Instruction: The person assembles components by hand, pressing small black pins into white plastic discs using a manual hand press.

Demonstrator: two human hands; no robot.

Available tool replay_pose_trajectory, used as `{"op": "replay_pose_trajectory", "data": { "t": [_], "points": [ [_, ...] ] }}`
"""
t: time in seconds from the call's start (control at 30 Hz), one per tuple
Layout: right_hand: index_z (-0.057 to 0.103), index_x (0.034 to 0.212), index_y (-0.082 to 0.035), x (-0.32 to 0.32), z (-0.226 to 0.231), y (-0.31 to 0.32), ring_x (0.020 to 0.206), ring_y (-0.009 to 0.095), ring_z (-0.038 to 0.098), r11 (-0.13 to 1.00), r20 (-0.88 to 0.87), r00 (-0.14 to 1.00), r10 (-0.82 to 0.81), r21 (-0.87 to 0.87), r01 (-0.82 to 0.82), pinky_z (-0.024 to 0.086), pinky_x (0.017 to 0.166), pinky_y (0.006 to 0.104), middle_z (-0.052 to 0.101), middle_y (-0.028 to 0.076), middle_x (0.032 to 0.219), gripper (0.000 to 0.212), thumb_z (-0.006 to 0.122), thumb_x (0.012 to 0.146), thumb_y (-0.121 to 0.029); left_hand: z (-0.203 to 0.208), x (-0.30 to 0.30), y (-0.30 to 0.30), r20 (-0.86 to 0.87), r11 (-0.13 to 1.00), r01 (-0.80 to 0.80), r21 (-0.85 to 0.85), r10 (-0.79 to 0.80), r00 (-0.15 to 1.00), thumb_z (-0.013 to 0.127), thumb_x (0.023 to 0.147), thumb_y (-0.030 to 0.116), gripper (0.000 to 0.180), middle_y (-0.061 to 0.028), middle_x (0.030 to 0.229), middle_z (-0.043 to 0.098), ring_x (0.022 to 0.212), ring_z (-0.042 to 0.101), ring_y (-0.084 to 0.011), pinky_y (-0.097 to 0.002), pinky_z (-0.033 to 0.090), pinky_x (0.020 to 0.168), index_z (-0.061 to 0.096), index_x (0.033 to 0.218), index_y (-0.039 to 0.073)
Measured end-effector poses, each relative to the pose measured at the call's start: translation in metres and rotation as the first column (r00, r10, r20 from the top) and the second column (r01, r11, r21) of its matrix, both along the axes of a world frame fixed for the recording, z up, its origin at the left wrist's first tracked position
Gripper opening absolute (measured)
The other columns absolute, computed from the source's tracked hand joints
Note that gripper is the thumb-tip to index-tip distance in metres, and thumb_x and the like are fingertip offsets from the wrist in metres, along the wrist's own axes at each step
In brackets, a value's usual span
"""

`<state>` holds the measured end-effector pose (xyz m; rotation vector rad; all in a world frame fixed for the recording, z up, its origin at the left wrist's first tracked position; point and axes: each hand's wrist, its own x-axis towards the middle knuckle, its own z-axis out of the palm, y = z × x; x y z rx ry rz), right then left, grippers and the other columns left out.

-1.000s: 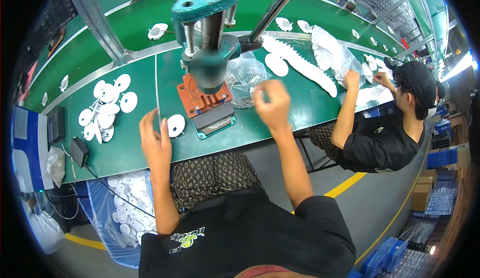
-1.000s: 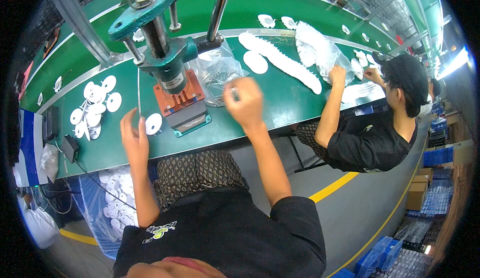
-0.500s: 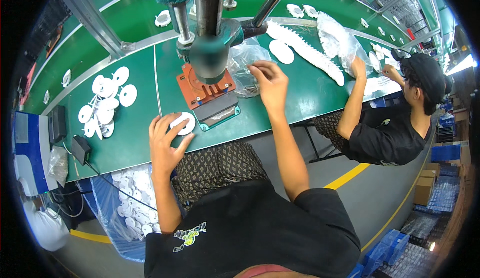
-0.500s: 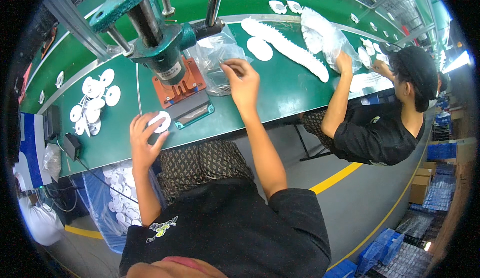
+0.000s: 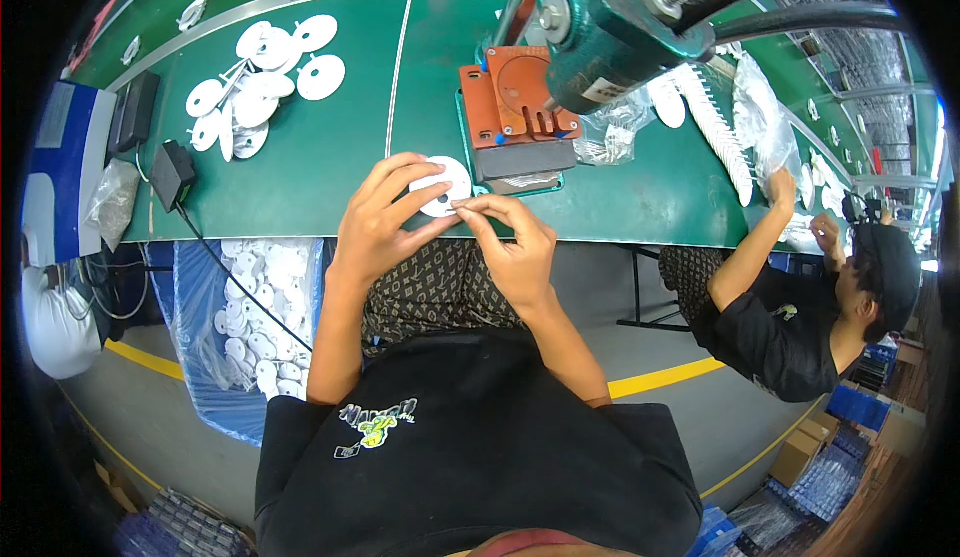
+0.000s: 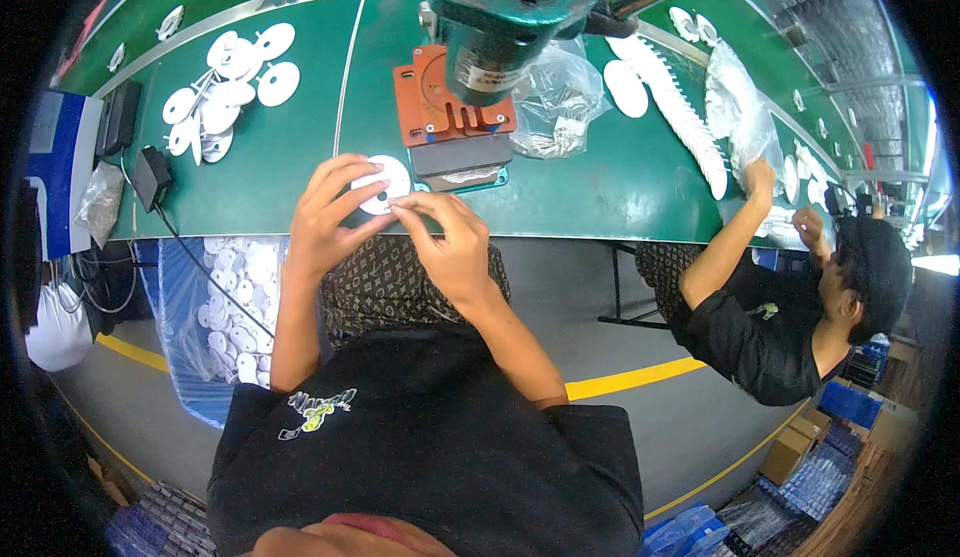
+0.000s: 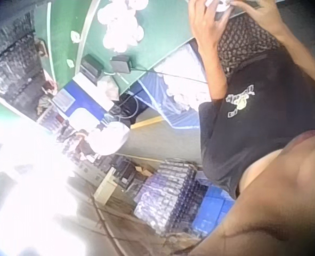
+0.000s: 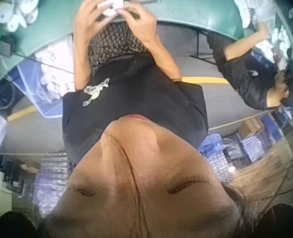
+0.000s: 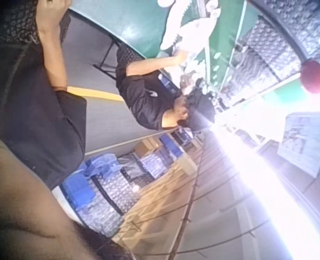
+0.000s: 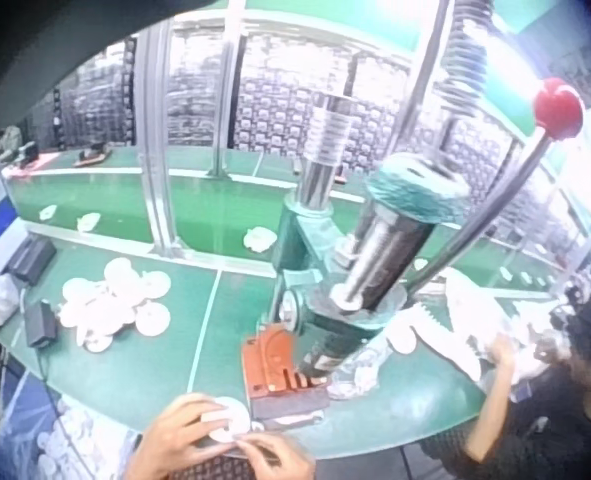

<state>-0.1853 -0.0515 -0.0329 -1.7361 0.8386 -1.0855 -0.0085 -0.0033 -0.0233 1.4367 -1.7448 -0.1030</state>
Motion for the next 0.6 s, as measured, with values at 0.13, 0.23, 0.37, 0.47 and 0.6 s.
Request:
{"op": "replay_pose_trajectory", "data": {
  "t": [0.13,0.23,0.37,0.47,0.6],
  "points": [
    [0.069,0.094,0.000,0.001,-0.001,0.000,0.081,0.021,0.070,0.999,0.025,0.999,-0.031,-0.020,0.032,0.053,0.074,0.0319,0.073,0.009,0.091,0.012,0.074,0.083,-0.001,0.002,0.001,0.001,-0.011,1.000,0.004,0.000,-0.004,1.000,0.085,0.064,0.009,0.040,-0.0077,0.112,0.068,0.108,0.061,-0.0299,-0.0407,0.051,0.090,0.071,0.102,0.006],
    [0.069,0.093,0.000,0.002,0.002,-0.001,0.081,0.022,0.070,1.000,0.052,0.999,-0.003,-0.020,0.004,0.053,0.073,0.0321,0.073,0.010,0.089,0.012,0.074,0.082,0.000,0.002,0.001,0.001,-0.002,1.000,0.010,0.004,-0.010,1.000,0.085,0.064,0.010,0.040,-0.0077,0.112,0.068,0.108,0.061,-0.0300,-0.0406,0.051,0.090,0.072,0.102,0.006],
    [0.069,0.092,0.000,0.002,0.006,-0.004,0.082,0.023,0.069,0.998,-0.012,1.000,-0.004,-0.058,0.004,0.053,0.075,0.0338,0.072,0.010,0.088,0.013,0.074,0.080,0.000,0.002,0.001,0.001,-0.002,1.000,0.006,0.006,-0.006,1.000,0.084,0.064,0.009,0.040,-0.0079,0.112,0.068,0.108,0.061,-0.0300,-0.0404,0.051,0.090,0.071,0.102,0.006],
    [0.067,0.094,0.002,0.001,0.012,-0.011,0.087,0.023,0.070,0.896,-0.111,0.994,0.009,-0.440,-0.057,0.054,0.078,0.0346,0.072,0.010,0.091,0.016,0.075,0.080,0.001,0.004,0.002,0.001,0.020,1.000,0.012,0.025,-0.013,1.000,0.083,0.066,0.009,0.039,-0.0075,0.112,0.067,0.108,0.061,-0.0293,-0.0400,0.052,0.090,0.071,0.103,0.006],
    [0.065,0.099,-0.001,0.004,0.013,-0.008,0.102,0.030,0.062,0.786,-0.304,0.952,0.020,-0.584,-0.203,0.049,0.085,0.0394,0.064,0.010,0.105,0.029,0.078,0.077,-0.016,-0.002,0.002,0.000,0.033,0.999,-0.006,0.042,0.005,0.999,0.081,0.069,0.008,0.036,-0.0075,0.115,0.068,0.113,0.061,-0.0289,-0.0404,0.052,0.092,0.071,0.103,0.005]
  ]
}}
